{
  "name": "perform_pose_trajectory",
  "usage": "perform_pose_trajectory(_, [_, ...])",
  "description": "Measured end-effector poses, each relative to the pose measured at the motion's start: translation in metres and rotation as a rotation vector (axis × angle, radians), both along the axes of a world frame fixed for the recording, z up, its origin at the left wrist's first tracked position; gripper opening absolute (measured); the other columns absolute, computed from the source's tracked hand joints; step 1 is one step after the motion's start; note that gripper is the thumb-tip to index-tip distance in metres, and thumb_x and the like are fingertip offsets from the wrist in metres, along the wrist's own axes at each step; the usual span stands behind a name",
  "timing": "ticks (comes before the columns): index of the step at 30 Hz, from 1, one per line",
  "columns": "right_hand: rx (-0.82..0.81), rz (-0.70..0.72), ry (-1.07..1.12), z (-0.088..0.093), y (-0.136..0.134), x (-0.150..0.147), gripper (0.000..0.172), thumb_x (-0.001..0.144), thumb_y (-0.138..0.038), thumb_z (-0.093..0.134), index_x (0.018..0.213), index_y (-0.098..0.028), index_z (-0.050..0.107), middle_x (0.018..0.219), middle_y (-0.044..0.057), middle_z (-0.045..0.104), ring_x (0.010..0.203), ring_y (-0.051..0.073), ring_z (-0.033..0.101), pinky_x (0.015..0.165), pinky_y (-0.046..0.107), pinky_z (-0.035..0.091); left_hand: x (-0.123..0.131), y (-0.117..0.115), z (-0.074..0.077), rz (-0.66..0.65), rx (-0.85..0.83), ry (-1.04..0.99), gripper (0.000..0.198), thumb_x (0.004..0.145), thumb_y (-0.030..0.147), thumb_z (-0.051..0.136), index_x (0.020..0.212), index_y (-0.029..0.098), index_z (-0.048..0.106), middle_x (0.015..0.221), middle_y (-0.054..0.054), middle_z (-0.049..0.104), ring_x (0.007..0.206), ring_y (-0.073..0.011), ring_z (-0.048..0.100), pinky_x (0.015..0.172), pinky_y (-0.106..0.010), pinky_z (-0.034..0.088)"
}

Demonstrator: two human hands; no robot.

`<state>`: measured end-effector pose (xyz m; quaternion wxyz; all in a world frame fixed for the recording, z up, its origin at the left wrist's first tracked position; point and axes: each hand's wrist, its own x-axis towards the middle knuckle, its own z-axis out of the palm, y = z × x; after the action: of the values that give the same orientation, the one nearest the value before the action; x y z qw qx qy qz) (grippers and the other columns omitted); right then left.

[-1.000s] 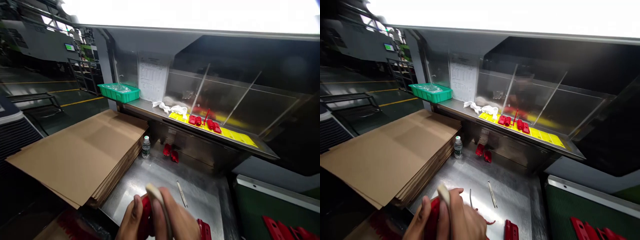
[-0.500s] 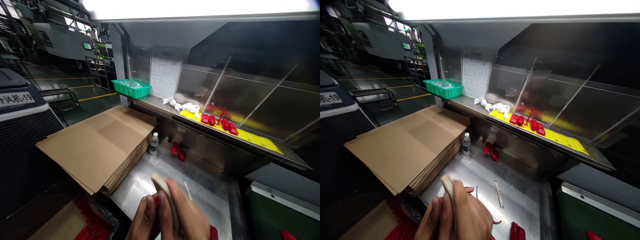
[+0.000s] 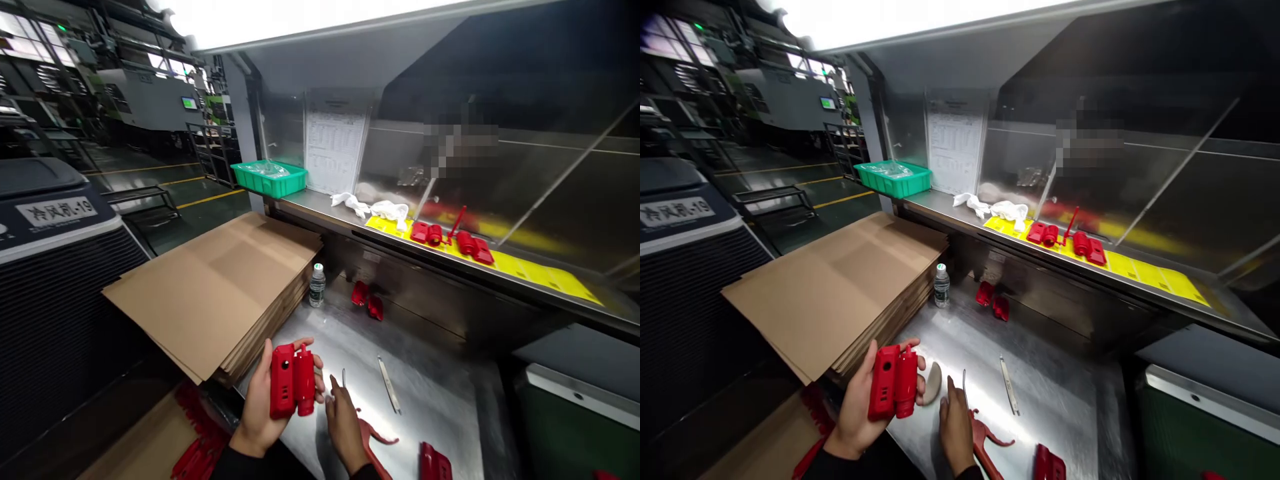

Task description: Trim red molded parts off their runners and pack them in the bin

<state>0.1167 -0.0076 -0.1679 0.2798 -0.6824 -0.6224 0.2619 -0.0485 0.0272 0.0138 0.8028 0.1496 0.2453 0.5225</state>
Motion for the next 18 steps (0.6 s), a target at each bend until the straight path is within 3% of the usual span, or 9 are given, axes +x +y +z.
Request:
perform_pose_trajectory(2, [-0.047, 0.013, -0.09, -0.017, -0.016, 0.036, 0.06, 0.084, -0.011, 0.041, 0.143, -0.016, 0.049, 0.138, 0.014, 0.06, 0.13, 0.025, 0.056, 0.106, 0.037, 0.048, 0.003, 0.002, -0.012, 0.003, -0.03, -0.017, 0.048, 0.098, 0.047, 0.041, 0.127, 0.013, 0.059, 0.1, -0.017, 0.07, 0.081, -0.03, 0.07, 0.073, -0.046, 0.057])
perform_pose_trajectory(5, [-0.2, -0.011, -0.31, -0.036, -0.051, 0.085, 0.086, 0.061, -0.002, 0.056, 0.146, -0.011, 0.045, 0.152, 0.022, 0.044, 0.141, 0.039, 0.039, 0.116, 0.056, 0.033, 0.011, 0.008, -0.032, 0.04, -0.156, -0.088, 0.045, 0.097, 0.044, 0.047, 0.131, 0.016, 0.056, 0.105, -0.018, 0.069, 0.087, -0.0325, 0.07, 0.078, -0.051, 0.056])
perform_pose_trajectory(8, [-0.297, 0.005, -0.478, -0.046, -0.071, 0.099, 0.098, 0.047, 0.007, 0.054, 0.143, -0.012, 0.049, 0.153, 0.022, 0.04, 0.143, 0.043, 0.033, 0.119, 0.063, 0.019, 0.019, 0.019, -0.054, 0.11, -0.346, -0.164, 0.044, 0.098, 0.039, 0.045, 0.133, 0.016, 0.054, 0.111, -0.021, 0.066, 0.093, -0.0342, 0.07, 0.08, -0.057, 0.056])
perform_pose_trajectory(12, [-0.244, 0.042, -0.531, -0.036, -0.064, 0.092, 0.082, 0.054, 0.007, 0.051, 0.134, -0.006, 0.057, 0.144, 0.026, 0.051, 0.138, 0.042, 0.042, 0.12, 0.058, 0.019, 0.024, 0.035, -0.078, 0.157, -0.516, -0.181, 0.051, 0.1, 0.041, 0.027, 0.133, 0.011, 0.051, 0.111, -0.022, 0.064, 0.089, -0.0331, 0.069, 0.075, -0.06, 0.058])
perform_pose_trajectory(15, [-0.167, 0.106, -0.496, -0.022, -0.064, 0.095, 0.061, 0.056, 0.003, 0.051, 0.113, -0.011, 0.067, 0.122, 0.017, 0.066, 0.124, 0.033, 0.057, 0.122, 0.048, 0.02, 0.022, 0.046, -0.088, 0.189, -0.62, -0.186, 0.048, 0.098, 0.035, 0.026, 0.129, 0.009, 0.052, 0.108, -0.021, 0.063, 0.085, -0.0322, 0.069, 0.069, -0.058, 0.059])
perform_pose_trajectory(18, [-0.12, 0.151, -0.42, -0.013, -0.081, 0.096, 0.062, 0.058, -0.001, 0.051, 0.116, -0.018, 0.064, 0.122, 0.01, 0.068, 0.119, 0.026, 0.061, 0.114, 0.034, 0.036, 0.017, 0.053, -0.093, 0.234, -0.669, -0.186, 0.043, 0.095, 0.029, 0.028, 0.127, 0.01, 0.052, 0.109, -0.019, 0.063, 0.083, -0.03, 0.069, 0.064, -0.051, 0.06])
